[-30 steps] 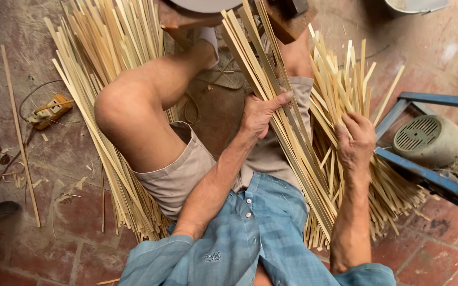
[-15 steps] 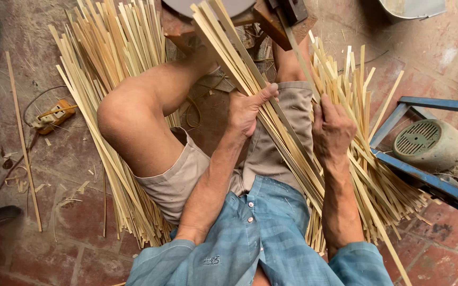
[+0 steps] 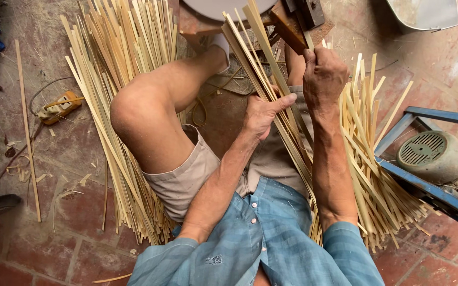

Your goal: The person sits on the floor and repeatedly pulls thin bamboo strips through a rotating grinding wheel to split or smooth them. The person holds a bundle of strips in the left hand and feeds them one by one into the wheel with the right hand, then places the processed strips into a growing pile on the right.

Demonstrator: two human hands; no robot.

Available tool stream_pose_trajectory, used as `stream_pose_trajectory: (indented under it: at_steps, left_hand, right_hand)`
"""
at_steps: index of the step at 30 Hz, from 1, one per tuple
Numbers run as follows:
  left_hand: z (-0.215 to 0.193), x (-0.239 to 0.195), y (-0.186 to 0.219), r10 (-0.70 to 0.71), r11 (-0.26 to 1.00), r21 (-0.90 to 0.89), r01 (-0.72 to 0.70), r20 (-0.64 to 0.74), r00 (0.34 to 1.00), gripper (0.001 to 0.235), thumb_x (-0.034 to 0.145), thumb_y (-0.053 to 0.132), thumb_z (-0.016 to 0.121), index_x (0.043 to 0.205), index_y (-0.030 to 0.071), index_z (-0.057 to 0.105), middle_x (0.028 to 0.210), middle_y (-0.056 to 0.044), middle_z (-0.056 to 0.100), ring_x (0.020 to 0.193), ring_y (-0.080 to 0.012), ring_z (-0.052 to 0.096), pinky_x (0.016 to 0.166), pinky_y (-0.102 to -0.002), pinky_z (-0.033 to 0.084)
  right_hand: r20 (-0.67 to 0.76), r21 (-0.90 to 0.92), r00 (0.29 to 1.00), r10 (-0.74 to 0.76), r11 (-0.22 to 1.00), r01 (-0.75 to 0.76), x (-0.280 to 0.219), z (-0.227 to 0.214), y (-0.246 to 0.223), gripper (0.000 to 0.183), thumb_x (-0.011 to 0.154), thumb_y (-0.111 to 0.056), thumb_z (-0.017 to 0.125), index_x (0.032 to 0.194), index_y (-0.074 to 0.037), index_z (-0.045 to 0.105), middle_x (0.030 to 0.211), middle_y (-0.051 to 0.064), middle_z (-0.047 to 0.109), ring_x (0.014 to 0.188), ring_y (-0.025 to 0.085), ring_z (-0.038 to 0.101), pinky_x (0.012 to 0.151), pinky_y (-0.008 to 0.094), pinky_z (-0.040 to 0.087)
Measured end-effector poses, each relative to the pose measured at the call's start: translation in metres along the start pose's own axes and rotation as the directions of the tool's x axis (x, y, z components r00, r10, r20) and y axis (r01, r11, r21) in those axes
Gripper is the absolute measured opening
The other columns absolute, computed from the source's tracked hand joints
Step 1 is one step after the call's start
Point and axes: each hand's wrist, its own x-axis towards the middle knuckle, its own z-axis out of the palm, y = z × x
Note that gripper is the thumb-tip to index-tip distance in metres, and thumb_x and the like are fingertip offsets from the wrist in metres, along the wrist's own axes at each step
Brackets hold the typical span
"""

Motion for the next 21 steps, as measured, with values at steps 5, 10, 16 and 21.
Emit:
stream_pose_trajectory:
  at_steps: [5, 10, 16, 21]
  left_hand:
    - [0.009, -0.004, 0.009, 0.006, 1.0, -0.012, -0.007, -0.042, 0.999, 0.02, 0.083, 0.002, 0.085, 0.098, 0.002, 0.07, 0.091, -0.005, 0.072, 0.08, -0.0147, 0.07, 0.073, -0.03, 0.064]
    - [0.011, -0.009, 0.008, -0.009, 1.0, 0.019, 0.009, 0.016, 1.0, 0.02, 0.083, 0.002, 0.085, 0.097, 0.003, 0.071, 0.089, -0.006, 0.073, 0.08, -0.0151, 0.072, 0.073, -0.03, 0.064]
    - [0.019, -0.014, 0.006, -0.075, 0.997, 0.015, 0.075, 0.039, 0.996, 0.018, 0.083, 0.006, 0.085, 0.095, 0.001, 0.072, 0.084, -0.008, 0.074, 0.072, -0.0162, 0.072, 0.064, -0.03, 0.062]
    - [0.013, -0.013, 0.001, -0.029, 0.998, 0.058, 0.031, -0.035, 0.999, 0.017, 0.088, 0.006, 0.086, 0.097, -0.002, 0.073, 0.084, -0.009, 0.073, 0.073, -0.016, 0.07, 0.065, -0.029, 0.061]
  right_hand:
    - [0.137, 0.117, 0.979, 0.153, 0.979, -0.17, -0.059, -0.078, -0.008, 0.022, 0.107, -0.013, 0.074, 0.094, 0.002, 0.065, 0.074, 0.014, 0.057, 0.065, 0.023, 0.054, 0.062, 0.038, 0.043]
    - [0.053, -0.184, 0.997, 0.051, 0.982, -0.04, -0.13, -0.155, -0.007, 0.028, 0.098, -0.021, 0.07, 0.114, 0.002, 0.071, 0.098, 0.018, 0.07, 0.088, 0.028, 0.068, 0.076, 0.037, 0.053]
    - [0.353, 0.491, 0.916, 0.19, 0.796, -0.354, -0.115, -0.111, -0.025, 0.021, 0.104, -0.016, 0.068, 0.115, 0.002, 0.073, 0.096, 0.012, 0.07, 0.084, 0.018, 0.064, 0.072, 0.03, 0.051]
    - [0.347, 0.425, 0.836, 0.425, 0.723, -0.544, -0.106, -0.11, -0.02, 0.017, 0.106, -0.013, 0.067, 0.103, 0.003, 0.071, 0.079, 0.004, 0.067, 0.071, 0.008, 0.061, 0.063, 0.024, 0.049]
